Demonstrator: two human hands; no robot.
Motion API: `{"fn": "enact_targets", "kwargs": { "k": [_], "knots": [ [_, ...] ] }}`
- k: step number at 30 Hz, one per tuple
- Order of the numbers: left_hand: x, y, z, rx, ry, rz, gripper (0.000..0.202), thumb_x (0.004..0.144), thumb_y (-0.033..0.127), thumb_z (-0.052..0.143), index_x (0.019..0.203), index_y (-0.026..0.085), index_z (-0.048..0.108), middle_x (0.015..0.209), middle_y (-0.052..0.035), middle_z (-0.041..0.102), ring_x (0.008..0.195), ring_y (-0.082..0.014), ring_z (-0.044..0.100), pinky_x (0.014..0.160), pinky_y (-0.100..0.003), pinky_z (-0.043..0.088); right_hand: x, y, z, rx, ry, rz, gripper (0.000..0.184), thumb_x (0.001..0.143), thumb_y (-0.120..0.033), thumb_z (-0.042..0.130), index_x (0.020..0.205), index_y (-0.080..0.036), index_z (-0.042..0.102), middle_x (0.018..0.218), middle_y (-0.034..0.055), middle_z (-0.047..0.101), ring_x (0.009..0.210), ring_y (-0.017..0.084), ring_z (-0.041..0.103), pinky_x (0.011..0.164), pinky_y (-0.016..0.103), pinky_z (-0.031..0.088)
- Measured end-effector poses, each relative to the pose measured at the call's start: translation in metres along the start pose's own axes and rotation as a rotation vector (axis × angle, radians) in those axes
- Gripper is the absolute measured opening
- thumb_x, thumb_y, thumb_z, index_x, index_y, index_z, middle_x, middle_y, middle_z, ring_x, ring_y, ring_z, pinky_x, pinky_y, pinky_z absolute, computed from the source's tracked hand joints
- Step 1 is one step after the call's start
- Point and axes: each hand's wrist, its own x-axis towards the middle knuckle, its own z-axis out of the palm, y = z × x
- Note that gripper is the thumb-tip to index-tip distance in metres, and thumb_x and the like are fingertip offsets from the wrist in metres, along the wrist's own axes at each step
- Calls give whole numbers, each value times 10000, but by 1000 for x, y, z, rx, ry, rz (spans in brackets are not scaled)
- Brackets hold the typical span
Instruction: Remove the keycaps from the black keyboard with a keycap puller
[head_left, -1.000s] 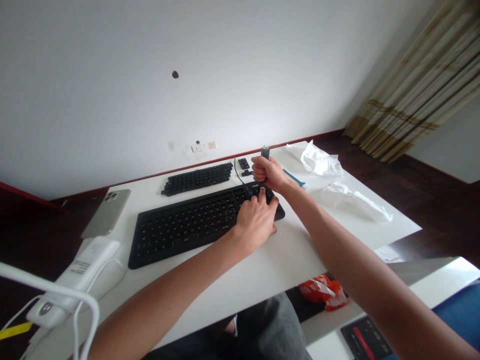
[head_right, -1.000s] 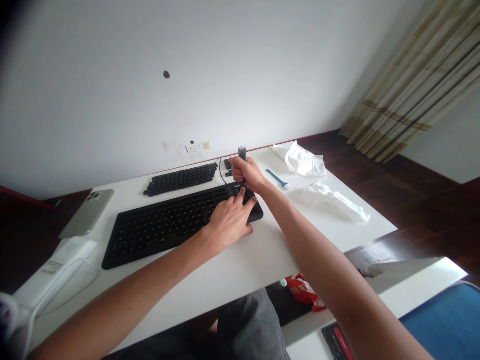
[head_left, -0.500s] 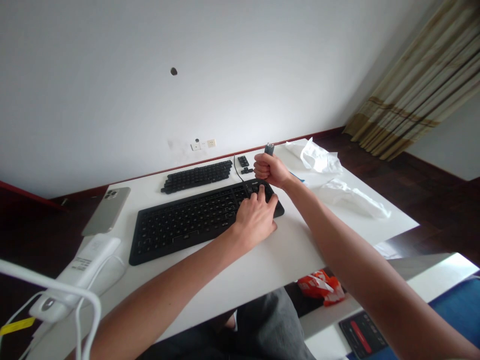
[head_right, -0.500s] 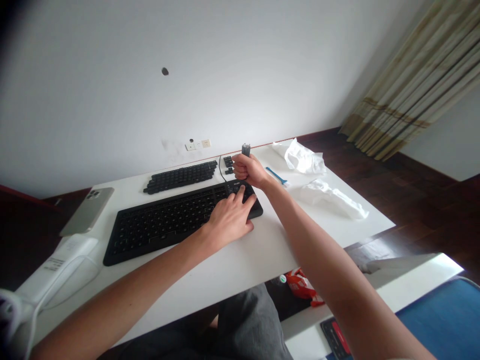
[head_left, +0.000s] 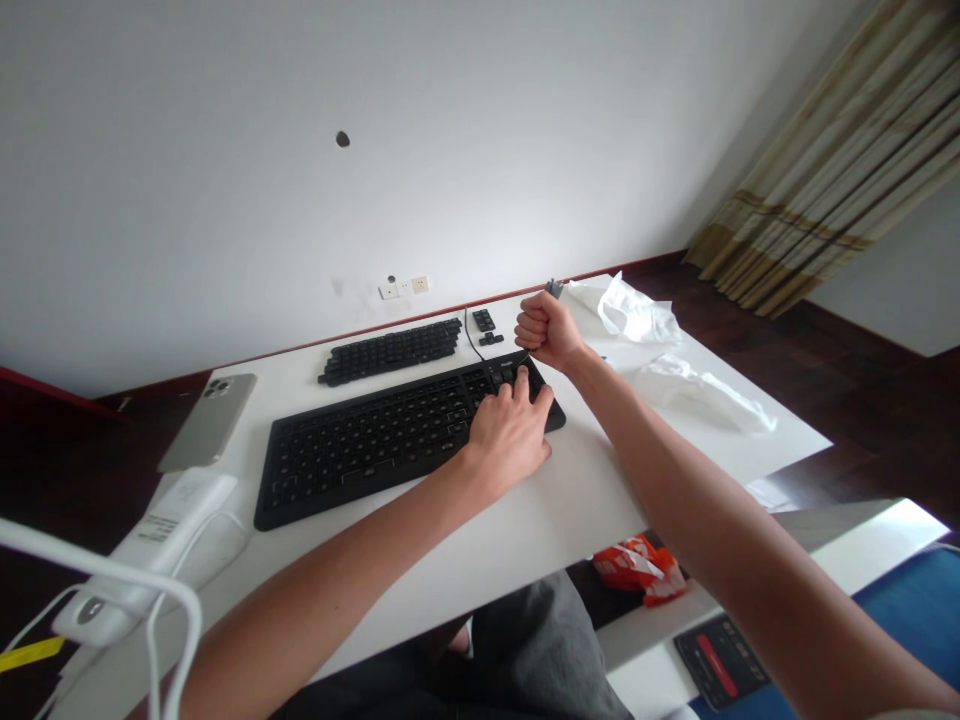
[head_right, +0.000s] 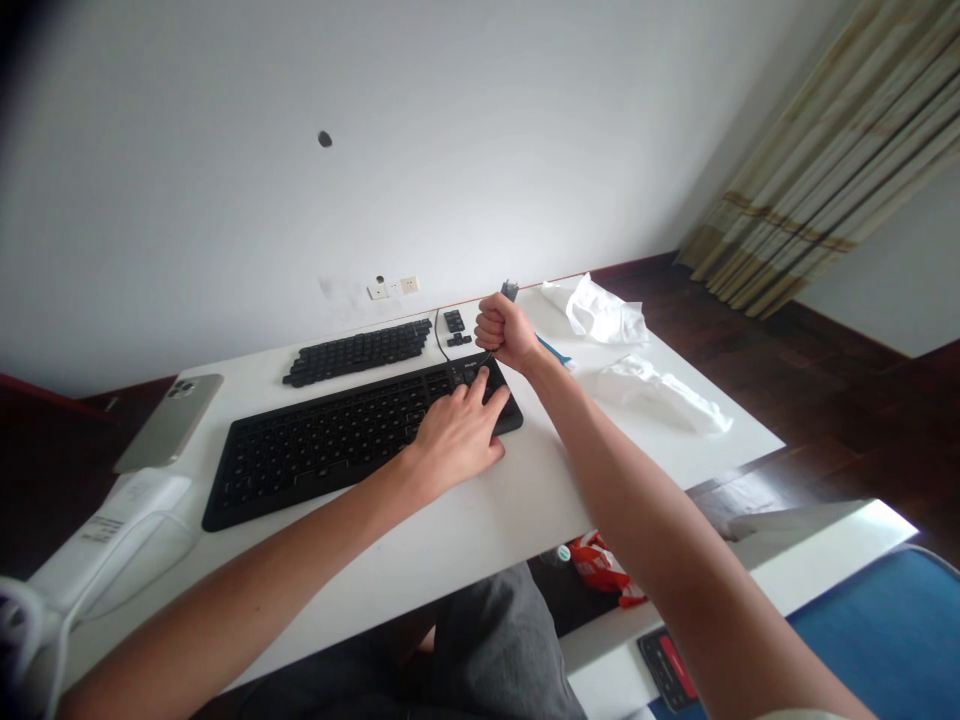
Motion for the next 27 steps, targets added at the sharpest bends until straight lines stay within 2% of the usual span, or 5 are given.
{"fn": "enact_targets", "kwargs": {
  "k": [6,10,17,22,27],
  "knots": [
    [0,0,0,-1,-12,-7,577,900,320,675,1428,167,501,1648,-254,377,1191,-339,656,895,-421,602,2,1,7,19,61,-45,461,802,-206,626,633,-237,198,538,-84,178,468,79,138,396,200,209],
    [0,2,2,7,5,-21,579,899,310,674,1435,172,505,1651,-250,379,1189,-336,661,906,-421,597,4,-1,9,39,183,-116,479,814,-248,672,665,-243,218,560,-85,204,476,85,187,403,206,248],
    [-1,1,0,12,15,-32,554,888,301,679,1407,179,530,1650,-249,374,1147,-339,680,879,-426,601,9,-6,-3,4,415,-228,530,834,-339,737,695,-255,233,552,-101,197,457,83,172,373,227,212],
    [4,-6,-2,-3,-8,46,591,875,326,686,1434,226,522,1685,-160,334,1070,-288,705,840,-395,613,7,-7,-2,1,442,-228,540,823,-350,760,697,-257,242,548,-105,214,442,77,188,363,228,221],
    [14,-14,-3,-59,-54,35,781,861,445,712,1562,290,406,1712,-170,270,1021,-302,734,811,-419,616,7,-7,0,-9,495,-217,524,806,-331,768,705,-257,259,542,-110,221,431,72,197,351,222,225]
  ]
}}
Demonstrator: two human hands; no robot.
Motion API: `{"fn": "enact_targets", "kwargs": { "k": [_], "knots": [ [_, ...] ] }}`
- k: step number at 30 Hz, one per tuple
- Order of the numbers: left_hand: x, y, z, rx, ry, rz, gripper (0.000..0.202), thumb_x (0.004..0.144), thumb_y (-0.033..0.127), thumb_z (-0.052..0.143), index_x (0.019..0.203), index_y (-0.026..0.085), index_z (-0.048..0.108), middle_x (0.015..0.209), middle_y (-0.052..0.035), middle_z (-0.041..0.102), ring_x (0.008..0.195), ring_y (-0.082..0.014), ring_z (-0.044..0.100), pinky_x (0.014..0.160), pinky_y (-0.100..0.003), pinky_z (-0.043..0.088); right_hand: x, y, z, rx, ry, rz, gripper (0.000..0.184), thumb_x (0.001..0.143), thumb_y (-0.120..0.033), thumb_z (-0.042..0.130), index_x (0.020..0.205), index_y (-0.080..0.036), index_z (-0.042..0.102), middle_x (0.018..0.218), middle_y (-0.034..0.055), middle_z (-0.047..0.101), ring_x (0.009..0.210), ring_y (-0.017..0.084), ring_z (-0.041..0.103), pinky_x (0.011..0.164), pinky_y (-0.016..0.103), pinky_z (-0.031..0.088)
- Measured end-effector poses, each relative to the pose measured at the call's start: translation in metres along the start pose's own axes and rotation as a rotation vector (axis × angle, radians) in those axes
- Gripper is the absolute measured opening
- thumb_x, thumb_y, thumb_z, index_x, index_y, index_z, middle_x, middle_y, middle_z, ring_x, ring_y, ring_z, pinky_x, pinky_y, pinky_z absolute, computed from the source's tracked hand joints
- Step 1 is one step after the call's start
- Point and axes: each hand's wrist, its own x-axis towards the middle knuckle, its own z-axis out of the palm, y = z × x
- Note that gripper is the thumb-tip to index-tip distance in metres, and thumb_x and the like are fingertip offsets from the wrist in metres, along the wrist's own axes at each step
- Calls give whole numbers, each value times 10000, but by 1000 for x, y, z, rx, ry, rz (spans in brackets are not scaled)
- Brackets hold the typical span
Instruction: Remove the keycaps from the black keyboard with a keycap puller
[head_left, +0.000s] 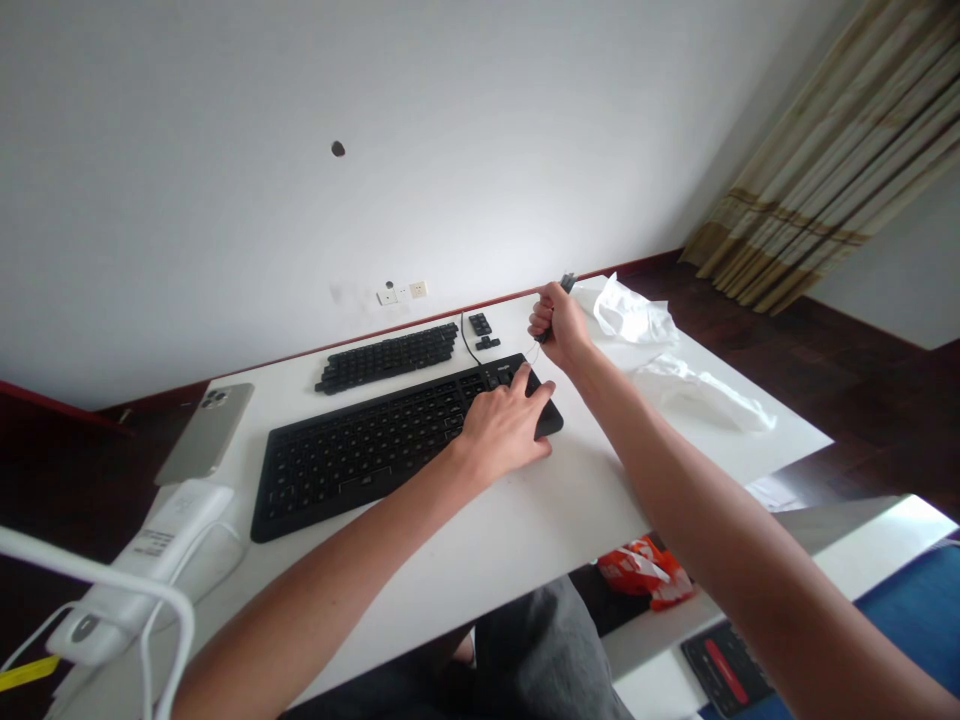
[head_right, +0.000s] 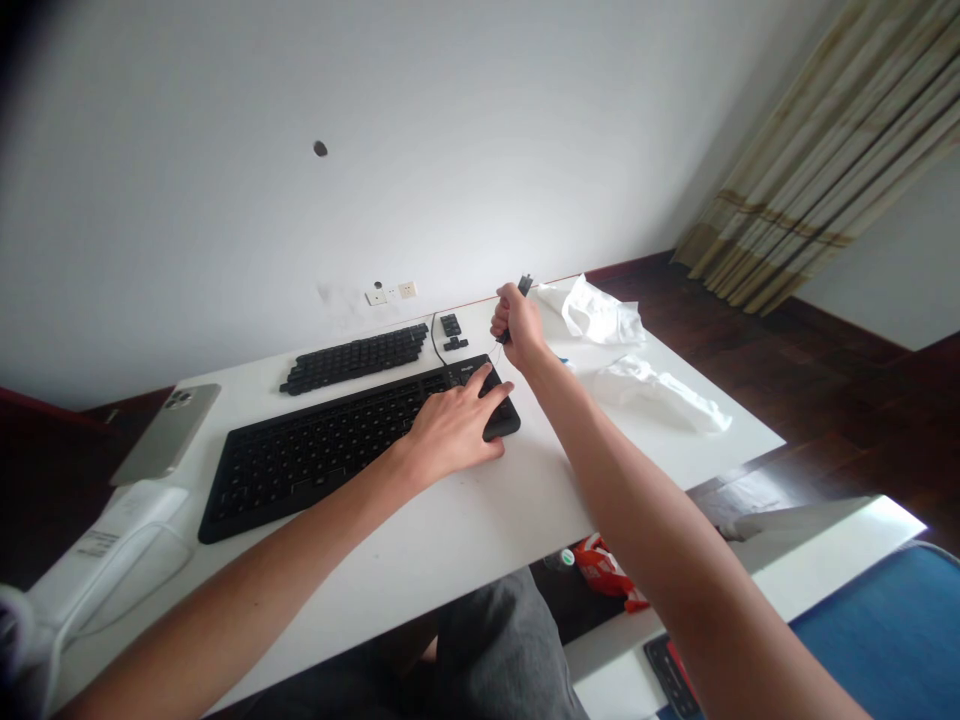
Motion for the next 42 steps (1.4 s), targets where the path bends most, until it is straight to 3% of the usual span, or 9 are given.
{"fn": "enact_targets", "kwargs": {
  "k": [3,9,17,30,35,42],
  "knots": [
    [7,-4,-2,-10,-34,-5,845,837,521,736,1579,307,395,1718,-178,258,979,-309,748,821,-434,610,0,2,0,-24,50,-5,498,805,-308,755,712,-256,269,546,-112,212,428,69,198,351,217,228],
    [14,-9,-1,-33,-41,19,851,779,566,792,1525,291,489,1597,-172,432,967,-323,750,852,-435,598,3,8,-3,-69,115,-11,476,824,-288,713,730,-259,247,548,-106,208,421,71,205,345,225,232],
    [16,-13,-3,-78,-68,27,777,770,535,816,1467,317,550,1583,-142,387,946,-279,747,902,-423,584,4,10,-3,-56,145,10,478,839,-293,698,737,-260,233,543,-106,204,412,74,214,338,223,236],
    [16,-12,-3,-56,-48,39,735,754,531,815,1413,301,584,1586,-143,400,881,-275,752,816,-414,596,1,14,-1,20,135,28,506,806,-278,694,729,-252,195,557,-107,174,432,71,174,349,222,222],
    [12,-4,-1,-11,-33,23,718,796,538,778,1430,277,566,1581,-166,416,923,-291,747,816,-411,593,-1,12,1,37,40,72,527,797,-280,708,724,-248,187,559,-111,160,434,65,156,352,218,201],
    [9,2,2,15,11,12,654,817,510,753,1388,241,579,1529,-184,468,927,-296,742,802,-403,591,-11,11,10,-62,-234,76,535,768,-272,722,681,-251,194,541,-104,188,456,65,158,367,216,188]
  ]
}}
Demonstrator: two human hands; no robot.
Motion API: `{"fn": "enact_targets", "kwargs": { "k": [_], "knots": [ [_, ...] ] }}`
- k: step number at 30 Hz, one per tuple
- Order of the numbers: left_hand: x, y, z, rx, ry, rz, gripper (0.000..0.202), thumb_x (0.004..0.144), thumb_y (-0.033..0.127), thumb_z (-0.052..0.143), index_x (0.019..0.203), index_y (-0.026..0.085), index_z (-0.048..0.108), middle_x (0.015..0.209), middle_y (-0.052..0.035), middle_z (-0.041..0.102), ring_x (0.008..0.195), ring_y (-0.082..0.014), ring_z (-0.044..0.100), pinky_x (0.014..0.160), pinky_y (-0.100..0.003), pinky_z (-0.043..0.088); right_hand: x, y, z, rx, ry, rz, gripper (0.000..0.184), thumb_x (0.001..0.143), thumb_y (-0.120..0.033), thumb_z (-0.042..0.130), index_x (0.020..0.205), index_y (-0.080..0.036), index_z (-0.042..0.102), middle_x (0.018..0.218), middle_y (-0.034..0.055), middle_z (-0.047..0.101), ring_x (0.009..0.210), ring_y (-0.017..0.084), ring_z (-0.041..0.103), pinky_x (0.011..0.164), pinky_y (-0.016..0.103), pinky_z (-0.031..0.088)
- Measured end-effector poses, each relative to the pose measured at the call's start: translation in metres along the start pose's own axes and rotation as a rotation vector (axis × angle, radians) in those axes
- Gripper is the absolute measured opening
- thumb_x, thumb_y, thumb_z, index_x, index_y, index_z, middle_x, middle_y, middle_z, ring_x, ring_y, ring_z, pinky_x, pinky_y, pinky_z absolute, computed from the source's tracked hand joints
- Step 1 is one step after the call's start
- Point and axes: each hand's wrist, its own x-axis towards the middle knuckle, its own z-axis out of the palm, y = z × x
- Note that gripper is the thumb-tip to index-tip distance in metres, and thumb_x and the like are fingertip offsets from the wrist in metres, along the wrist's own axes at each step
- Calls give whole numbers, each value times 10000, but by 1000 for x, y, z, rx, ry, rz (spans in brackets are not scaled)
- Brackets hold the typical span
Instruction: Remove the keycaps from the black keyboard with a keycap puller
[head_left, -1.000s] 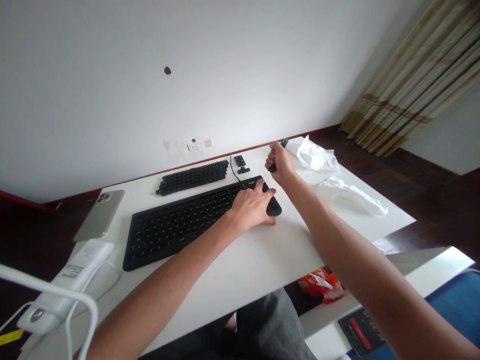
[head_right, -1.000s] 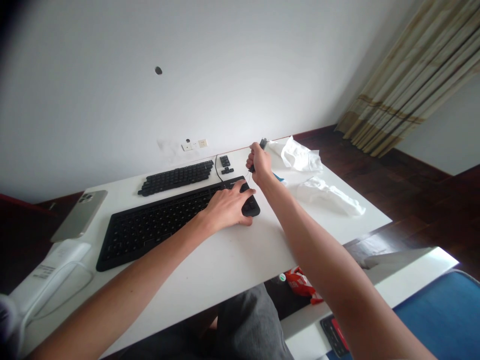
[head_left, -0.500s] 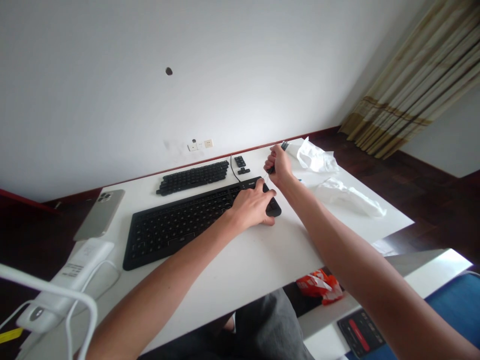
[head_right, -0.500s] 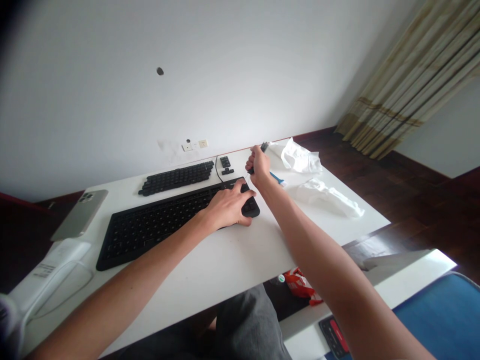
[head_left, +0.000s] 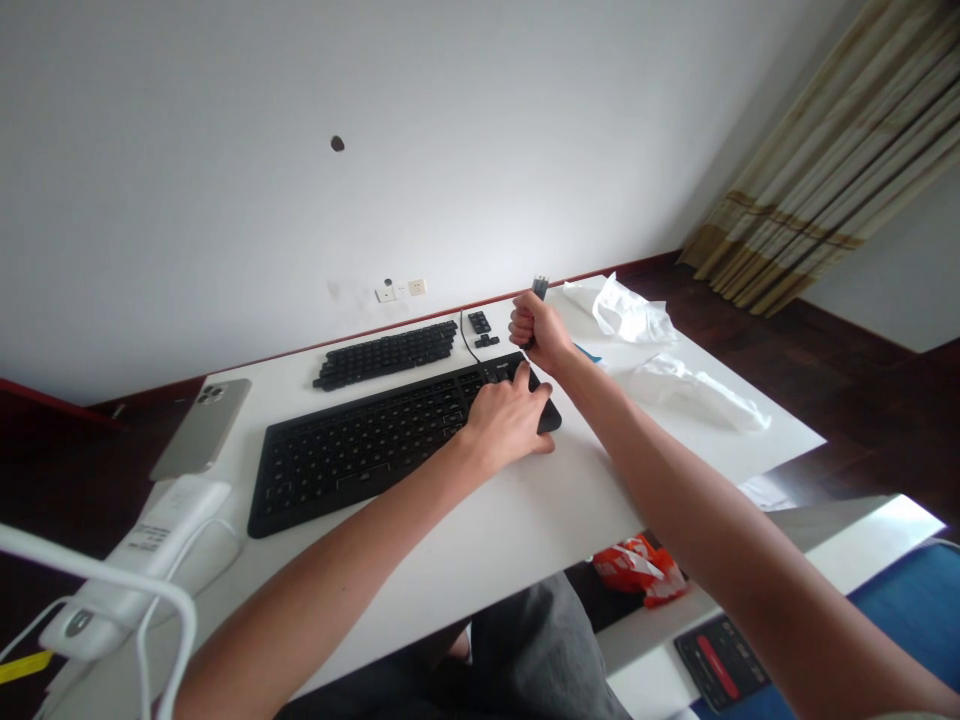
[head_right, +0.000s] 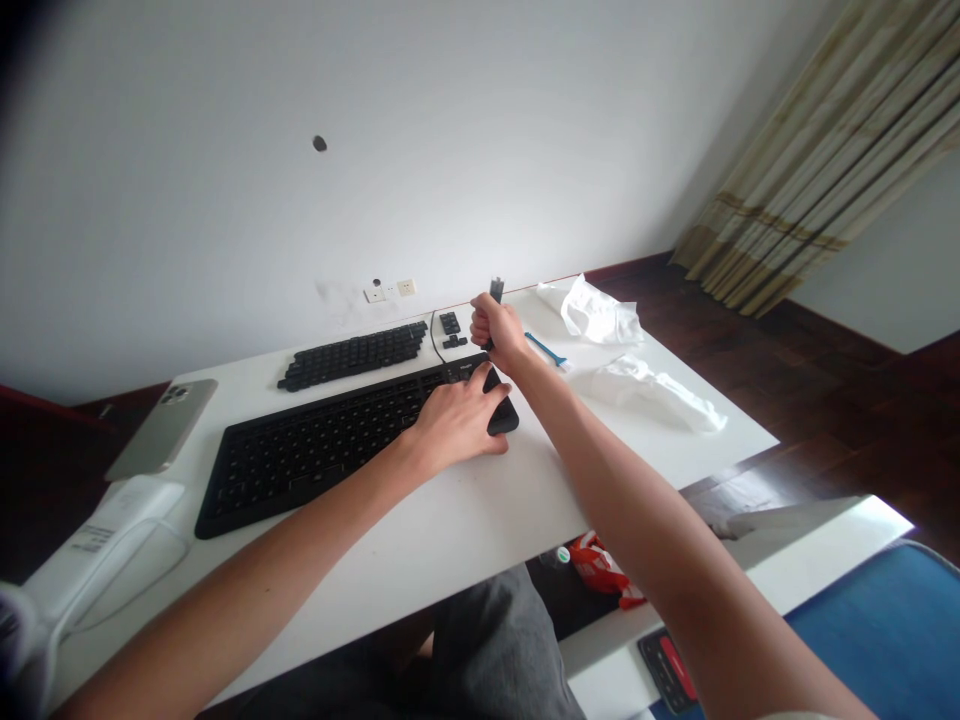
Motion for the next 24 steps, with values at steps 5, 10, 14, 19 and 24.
{"fn": "enact_targets", "kwargs": {
  "k": [5,10,14,19,24],
  "knots": [
    [2,-4,-1,-38,-26,11,669,795,517,771,1380,248,589,1480,-160,499,891,-283,743,795,-400,593,-5,-1,6,-29,-91,23,519,753,-249,697,666,-250,185,540,-99,185,462,61,143,376,211,166],
    [1,-4,-2,-65,-45,3,701,807,503,763,1436,274,554,1549,-166,448,950,-291,743,837,-402,589,-2,-1,3,19,-20,-31,573,771,-260,724,685,-252,158,540,-102,170,451,66,138,362,215,168],
    [2,-6,-1,-82,-58,-4,745,792,530,773,1454,284,537,1587,-171,406,954,-298,744,847,-414,589,2,1,0,60,28,-64,609,791,-268,750,694,-254,148,557,-99,162,441,71,141,349,222,170],
    [6,-9,-2,-81,-58,13,720,766,540,789,1404,289,569,1536,-149,459,907,-287,743,804,-404,590,3,4,-2,63,57,-97,579,787,-260,728,681,-258,159,546,-99,166,449,77,128,357,228,164],
    [6,-9,-4,-63,-64,18,698,768,543,792,1380,280,585,1549,-157,446,885,-276,743,798,-394,583,2,0,-3,70,29,-27,535,766,-244,694,669,-254,168,537,-98,160,463,77,121,368,211,162]
  ]
}}
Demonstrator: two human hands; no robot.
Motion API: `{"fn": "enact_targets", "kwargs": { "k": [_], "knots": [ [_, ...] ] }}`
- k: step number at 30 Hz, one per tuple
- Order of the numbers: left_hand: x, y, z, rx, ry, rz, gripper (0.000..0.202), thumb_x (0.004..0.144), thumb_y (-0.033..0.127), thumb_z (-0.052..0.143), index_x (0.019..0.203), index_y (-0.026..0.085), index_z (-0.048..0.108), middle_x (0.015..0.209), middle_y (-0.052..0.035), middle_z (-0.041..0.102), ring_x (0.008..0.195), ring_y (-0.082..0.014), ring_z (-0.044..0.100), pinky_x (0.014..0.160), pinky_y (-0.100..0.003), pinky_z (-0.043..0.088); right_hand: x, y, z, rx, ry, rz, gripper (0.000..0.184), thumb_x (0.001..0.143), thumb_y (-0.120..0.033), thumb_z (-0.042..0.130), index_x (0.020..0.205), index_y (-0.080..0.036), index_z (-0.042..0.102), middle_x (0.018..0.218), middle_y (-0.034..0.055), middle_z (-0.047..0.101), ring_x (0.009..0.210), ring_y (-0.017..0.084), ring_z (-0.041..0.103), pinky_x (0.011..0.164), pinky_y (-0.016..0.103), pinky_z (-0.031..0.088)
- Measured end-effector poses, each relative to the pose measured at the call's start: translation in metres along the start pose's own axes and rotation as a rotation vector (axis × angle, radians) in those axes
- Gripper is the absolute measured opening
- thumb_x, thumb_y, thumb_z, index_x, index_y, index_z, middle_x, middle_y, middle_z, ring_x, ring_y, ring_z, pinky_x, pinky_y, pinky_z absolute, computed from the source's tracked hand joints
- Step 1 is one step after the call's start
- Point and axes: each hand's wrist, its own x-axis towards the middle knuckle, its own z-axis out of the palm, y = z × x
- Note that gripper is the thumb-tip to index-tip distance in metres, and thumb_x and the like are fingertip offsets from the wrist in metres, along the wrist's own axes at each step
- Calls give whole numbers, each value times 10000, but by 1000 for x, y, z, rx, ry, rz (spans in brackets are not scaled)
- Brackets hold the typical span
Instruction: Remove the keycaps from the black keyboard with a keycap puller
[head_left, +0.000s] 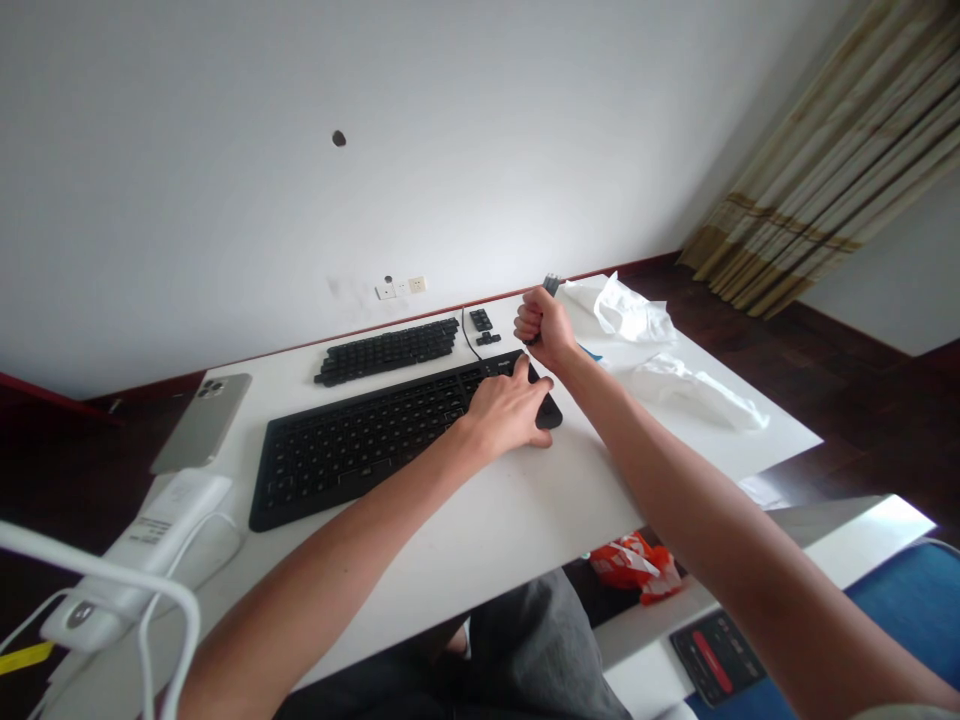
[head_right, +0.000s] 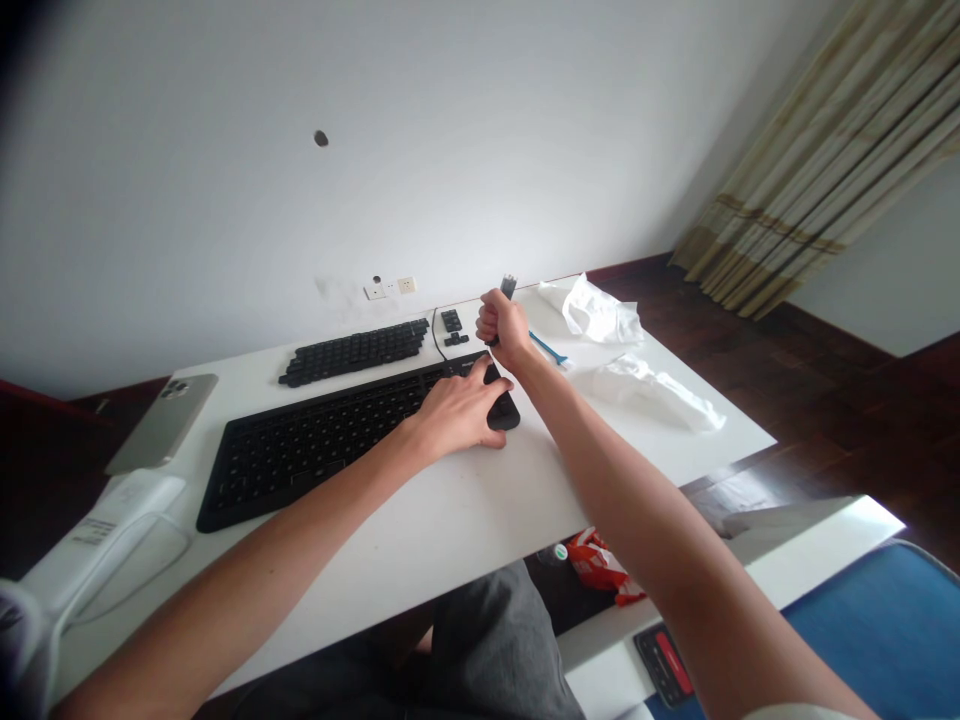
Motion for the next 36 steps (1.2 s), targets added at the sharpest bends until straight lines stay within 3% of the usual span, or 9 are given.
{"fn": "enact_targets", "kwargs": {
  "k": [7,12,17,27,36],
  "knots": [
    [-9,14,5,47,46,-40,654,859,482,717,1437,225,552,1602,-222,417,877,-287,752,776,-392,566,-4,-7,-1,-51,-233,141,505,756,-232,671,653,-245,177,540,-94,170,473,71,98,374,195,160],
    [-16,25,7,83,78,-70,647,898,419,680,1482,192,518,1674,-259,331,917,-297,748,811,-396,543,-6,-6,-1,-148,-286,131,476,762,-257,660,621,-239,206,526,-95,185,465,62,108,383,200,162],
    [-18,30,9,102,109,-76,663,916,395,663,1512,148,510,1669,-270,345,999,-311,732,871,-404,521,-5,-8,-5,-141,-339,135,481,784,-260,648,613,-237,200,524,-92,180,452,63,113,388,207,150],
    [-17,29,13,109,139,-62,683,915,392,652,1531,135,508,1659,-283,358,995,-320,734,870,-419,516,-3,-9,-11,-100,-328,137,509,803,-262,650,628,-241,173,515,-88,175,462,75,100,387,209,148],
    [-17,30,15,120,176,-75,624,958,449,607,1506,156,554,1645,-244,411,953,-312,739,855,-429,526,0,-9,-14,12,-276,148,539,796,-244,661,639,-247,144,492,-98,167,440,70,89,363,205,151]
  ]
}}
